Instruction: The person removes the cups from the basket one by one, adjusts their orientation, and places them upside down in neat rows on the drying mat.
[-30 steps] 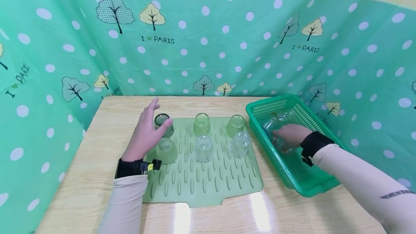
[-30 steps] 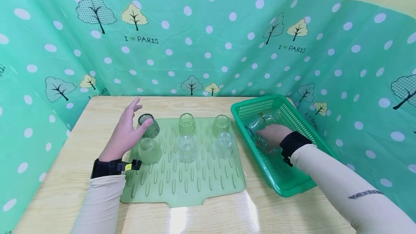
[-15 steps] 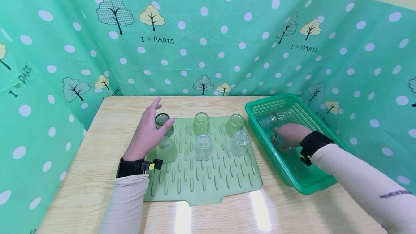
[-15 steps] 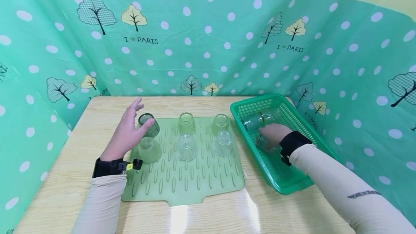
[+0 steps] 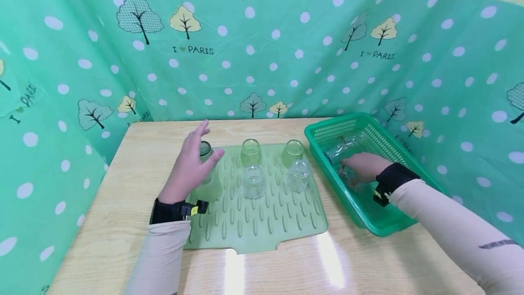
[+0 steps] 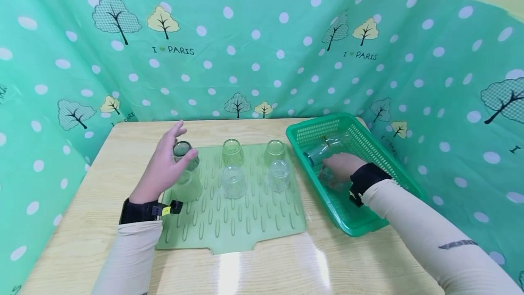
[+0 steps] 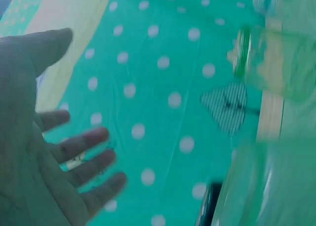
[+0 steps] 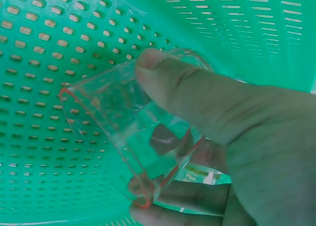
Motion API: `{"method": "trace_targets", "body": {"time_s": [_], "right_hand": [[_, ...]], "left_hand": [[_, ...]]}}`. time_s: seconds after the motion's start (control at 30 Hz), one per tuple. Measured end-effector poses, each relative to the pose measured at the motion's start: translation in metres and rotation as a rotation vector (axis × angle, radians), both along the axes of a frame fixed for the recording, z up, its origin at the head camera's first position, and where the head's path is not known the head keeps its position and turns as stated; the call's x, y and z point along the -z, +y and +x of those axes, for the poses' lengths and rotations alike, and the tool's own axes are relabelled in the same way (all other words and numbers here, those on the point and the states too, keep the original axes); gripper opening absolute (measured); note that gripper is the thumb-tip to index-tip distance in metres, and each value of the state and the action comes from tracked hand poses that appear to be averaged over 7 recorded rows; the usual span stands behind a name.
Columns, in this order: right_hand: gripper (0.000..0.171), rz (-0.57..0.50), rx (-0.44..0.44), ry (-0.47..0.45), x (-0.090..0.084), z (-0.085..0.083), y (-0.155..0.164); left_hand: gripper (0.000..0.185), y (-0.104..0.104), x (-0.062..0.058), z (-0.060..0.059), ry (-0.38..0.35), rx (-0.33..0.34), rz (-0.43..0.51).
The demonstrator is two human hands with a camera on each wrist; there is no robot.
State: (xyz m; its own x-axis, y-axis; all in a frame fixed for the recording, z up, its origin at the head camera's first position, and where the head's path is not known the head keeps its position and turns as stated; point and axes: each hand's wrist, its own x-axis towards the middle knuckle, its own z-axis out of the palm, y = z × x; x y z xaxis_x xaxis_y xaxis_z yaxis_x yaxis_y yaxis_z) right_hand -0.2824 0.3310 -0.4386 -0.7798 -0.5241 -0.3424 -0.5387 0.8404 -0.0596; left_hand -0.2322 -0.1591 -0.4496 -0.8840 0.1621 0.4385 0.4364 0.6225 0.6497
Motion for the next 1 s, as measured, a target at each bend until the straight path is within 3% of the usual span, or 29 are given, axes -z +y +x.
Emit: {"method": "trace_targets", "body": {"time_s": [0.13,0.3,0.4,0.57,0.63,0.8,0.87,1.0], "right_hand": [[0.046,-0.055,0.018,-0.002,0.001,0.000,-0.001],[0.047,-0.245,0.126,-0.054,0.002,0.016,0.016],[0.054,-0.341,0.191,0.034,-0.006,0.032,0.027],[0.083,-0.450,0.248,0.272,-0.033,0.060,0.022],[0.085,-0.507,0.230,0.384,-0.038,0.073,0.007],[0.079,-0.681,0.058,0.633,-0.033,0.107,-0.046],[0.082,-0.731,-0.009,0.662,-0.027,0.119,-0.065],[0.084,-0.815,-0.080,0.632,-0.014,0.132,-0.096]], "left_hand": [[0.083,0.019,-0.003,0.016,0.091,0.115,-0.034],[0.081,0.041,-0.003,0.032,0.145,0.199,-0.083],[0.080,0.048,-0.003,0.041,0.136,0.223,-0.099],[0.079,0.058,-0.012,0.053,0.121,0.279,-0.105],[0.080,0.064,-0.017,0.057,0.118,0.299,-0.111],[0.082,0.084,-0.026,0.070,0.161,0.330,-0.155],[0.084,0.093,-0.028,0.075,0.187,0.354,-0.178],[0.087,0.111,-0.031,0.084,0.223,0.380,-0.194]]}}
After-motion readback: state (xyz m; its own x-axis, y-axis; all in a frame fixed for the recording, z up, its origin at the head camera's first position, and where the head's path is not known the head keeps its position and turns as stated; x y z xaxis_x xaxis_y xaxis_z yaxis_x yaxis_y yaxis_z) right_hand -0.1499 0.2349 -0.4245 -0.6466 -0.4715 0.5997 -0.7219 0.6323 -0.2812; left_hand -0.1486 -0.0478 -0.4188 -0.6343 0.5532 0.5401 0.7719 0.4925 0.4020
